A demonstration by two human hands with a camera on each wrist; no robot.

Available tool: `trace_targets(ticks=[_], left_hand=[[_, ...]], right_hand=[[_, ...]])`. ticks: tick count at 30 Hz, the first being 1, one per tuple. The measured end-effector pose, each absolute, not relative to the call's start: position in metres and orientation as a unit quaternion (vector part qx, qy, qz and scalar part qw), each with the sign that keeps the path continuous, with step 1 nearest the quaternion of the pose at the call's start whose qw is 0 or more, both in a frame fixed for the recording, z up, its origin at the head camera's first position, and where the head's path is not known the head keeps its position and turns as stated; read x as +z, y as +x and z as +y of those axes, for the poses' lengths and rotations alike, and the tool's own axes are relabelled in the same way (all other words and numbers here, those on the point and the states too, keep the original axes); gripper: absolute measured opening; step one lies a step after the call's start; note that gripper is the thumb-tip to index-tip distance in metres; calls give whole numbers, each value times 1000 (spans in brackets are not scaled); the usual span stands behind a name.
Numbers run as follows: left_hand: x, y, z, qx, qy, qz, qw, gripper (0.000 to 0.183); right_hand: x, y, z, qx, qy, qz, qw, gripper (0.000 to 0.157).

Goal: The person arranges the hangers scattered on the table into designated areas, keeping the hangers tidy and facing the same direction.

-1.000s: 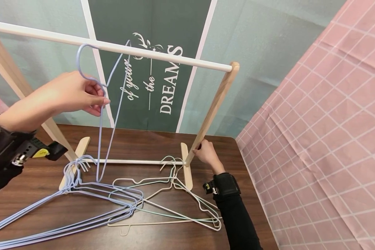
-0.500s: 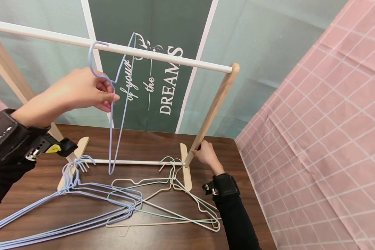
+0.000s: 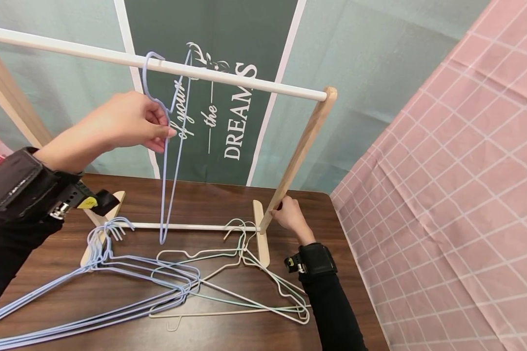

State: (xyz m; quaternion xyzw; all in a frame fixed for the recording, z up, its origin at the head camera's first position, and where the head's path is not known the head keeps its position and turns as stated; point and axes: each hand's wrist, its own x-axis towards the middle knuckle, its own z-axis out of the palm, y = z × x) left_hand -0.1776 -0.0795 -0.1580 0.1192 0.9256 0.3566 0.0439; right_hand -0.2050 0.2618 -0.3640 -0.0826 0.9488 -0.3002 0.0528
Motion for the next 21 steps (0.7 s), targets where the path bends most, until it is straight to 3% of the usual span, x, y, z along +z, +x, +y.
trace_targets(ticks=[21], left_hand=[[-165,-179,-75,350,111,929,47,20]], right_hand=[[-366,-204,261,-305,-75,948,59,25]])
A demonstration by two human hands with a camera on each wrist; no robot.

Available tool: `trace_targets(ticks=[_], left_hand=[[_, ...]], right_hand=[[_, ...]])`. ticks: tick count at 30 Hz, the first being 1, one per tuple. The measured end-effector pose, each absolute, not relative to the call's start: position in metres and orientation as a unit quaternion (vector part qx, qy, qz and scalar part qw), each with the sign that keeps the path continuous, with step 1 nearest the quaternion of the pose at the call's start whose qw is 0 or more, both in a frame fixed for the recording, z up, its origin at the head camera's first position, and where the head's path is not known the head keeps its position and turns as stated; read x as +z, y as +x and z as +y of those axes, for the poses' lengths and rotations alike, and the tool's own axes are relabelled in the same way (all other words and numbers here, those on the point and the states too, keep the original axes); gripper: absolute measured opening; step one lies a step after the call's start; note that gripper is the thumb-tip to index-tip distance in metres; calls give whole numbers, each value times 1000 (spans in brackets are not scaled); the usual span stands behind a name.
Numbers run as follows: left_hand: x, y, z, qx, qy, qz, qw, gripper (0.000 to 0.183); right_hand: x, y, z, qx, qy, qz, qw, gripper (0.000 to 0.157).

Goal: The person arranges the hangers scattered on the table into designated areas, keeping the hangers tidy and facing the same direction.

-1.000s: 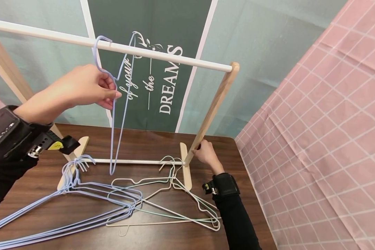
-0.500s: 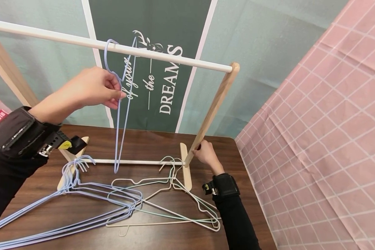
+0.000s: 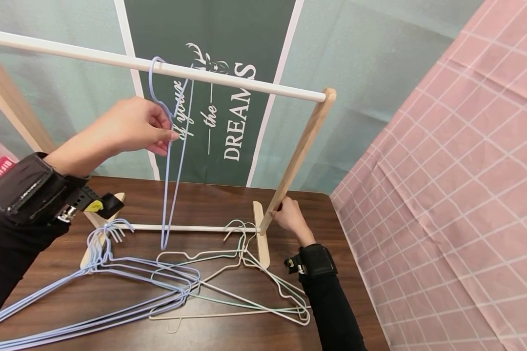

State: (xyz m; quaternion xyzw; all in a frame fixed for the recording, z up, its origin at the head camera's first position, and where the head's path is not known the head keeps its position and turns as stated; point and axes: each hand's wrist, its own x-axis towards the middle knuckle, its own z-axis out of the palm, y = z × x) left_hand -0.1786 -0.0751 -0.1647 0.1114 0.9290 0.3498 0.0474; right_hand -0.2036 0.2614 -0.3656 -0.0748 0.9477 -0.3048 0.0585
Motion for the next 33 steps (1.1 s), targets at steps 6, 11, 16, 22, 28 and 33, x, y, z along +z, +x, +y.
trace_targets(ticks=[6,11,16,22,28,33], left_hand=[[-169,-179,-74,348,110,930,46,21],[-170,-179,-74,351,107,929,45,22],[-170,-179,-73,356,104,927,53,23],[-170,-177,-73,357,98,927,55,22],[-171,-177,-73,376,103,919,57,21],[-171,-176,-73,384,107,916,54,21]], right_hand=[[-365,-203,261,-305,-70,948,58,26],[-366,-203,261,-304,-66,949,61,26],[-366,-203,261,-304,-66,948,60,26],[-366,-203,261,-308,-69,947,60,26],[-366,-203,261,-314,-69,945,65,27],[-366,-203,260,-312,-67,946,62,26]])
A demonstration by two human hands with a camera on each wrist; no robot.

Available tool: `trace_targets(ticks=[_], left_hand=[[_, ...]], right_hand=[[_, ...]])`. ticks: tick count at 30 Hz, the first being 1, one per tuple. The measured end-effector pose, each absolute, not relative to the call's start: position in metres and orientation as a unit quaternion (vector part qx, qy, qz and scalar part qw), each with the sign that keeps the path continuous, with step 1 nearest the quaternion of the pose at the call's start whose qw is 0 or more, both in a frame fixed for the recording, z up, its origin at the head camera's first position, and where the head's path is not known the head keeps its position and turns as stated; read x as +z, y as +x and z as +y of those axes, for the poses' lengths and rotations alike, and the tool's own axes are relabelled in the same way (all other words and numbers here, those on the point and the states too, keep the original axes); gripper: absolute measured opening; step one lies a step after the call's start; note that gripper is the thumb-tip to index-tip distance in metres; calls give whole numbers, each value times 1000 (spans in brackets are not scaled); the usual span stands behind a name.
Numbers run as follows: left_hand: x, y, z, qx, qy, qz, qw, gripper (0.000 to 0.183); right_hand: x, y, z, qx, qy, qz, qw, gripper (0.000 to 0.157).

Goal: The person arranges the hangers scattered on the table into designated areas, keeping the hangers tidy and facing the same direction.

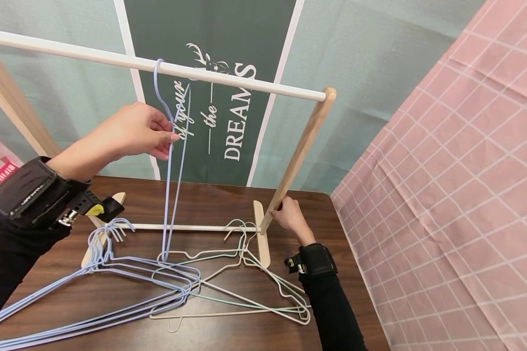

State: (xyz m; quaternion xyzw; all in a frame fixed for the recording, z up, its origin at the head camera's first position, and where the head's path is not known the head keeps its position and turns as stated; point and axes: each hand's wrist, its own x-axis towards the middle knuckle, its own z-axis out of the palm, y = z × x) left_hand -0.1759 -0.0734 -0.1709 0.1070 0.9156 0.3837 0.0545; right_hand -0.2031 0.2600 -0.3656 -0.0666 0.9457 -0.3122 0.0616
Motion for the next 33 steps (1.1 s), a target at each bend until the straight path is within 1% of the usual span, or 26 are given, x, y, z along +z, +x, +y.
trace_targets(ticks=[15,24,33], left_hand=[[-173,-175,-73,392,107,912,55,19],[-173,-174,-74,395,108,911,54,20],[-171,-173,-76,412,112,902,64,20]], right_hand=[[-366,-204,260,-312,-65,946,66,23],[-366,-203,259,-308,-62,947,63,22],[-364,-201,256,-302,-65,950,54,23]])
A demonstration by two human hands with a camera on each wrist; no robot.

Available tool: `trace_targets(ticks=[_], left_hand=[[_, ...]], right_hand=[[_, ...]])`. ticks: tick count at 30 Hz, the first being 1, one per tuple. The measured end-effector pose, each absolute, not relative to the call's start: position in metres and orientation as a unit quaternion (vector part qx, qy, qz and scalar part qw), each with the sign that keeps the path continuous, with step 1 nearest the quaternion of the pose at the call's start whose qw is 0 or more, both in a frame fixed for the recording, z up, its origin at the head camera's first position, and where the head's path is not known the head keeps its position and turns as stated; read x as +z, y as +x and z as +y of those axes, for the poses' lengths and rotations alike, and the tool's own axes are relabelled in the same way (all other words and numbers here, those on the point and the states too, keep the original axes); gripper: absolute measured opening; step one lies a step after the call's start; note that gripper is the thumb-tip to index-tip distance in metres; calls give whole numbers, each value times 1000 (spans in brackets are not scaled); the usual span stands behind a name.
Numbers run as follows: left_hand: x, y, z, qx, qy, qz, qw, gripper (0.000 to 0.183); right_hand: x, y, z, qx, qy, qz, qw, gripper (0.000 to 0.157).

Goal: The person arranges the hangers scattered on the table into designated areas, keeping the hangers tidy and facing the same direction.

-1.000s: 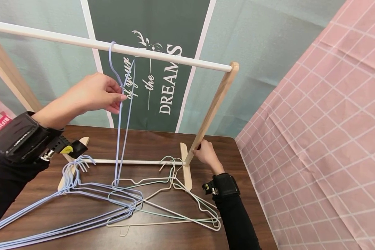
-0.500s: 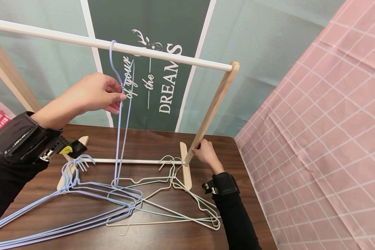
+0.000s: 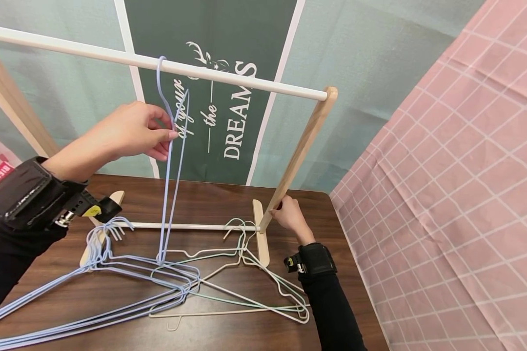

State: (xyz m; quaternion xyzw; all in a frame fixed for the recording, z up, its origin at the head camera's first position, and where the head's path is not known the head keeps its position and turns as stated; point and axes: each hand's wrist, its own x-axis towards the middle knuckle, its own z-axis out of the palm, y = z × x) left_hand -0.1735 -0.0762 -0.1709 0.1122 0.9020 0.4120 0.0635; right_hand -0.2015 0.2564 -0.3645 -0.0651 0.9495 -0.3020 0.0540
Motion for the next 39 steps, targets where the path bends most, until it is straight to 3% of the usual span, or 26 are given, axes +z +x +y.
trace_targets(ticks=[23,39], left_hand=[[-172,-165,-90,427,118,892,93,22],[-203,-169,-117,334,145,927,87,14]], right_hand=[[-363,-200,256,-306,-68,948,55,24],[-363,-200,255,-310,-71,946,59,24]])
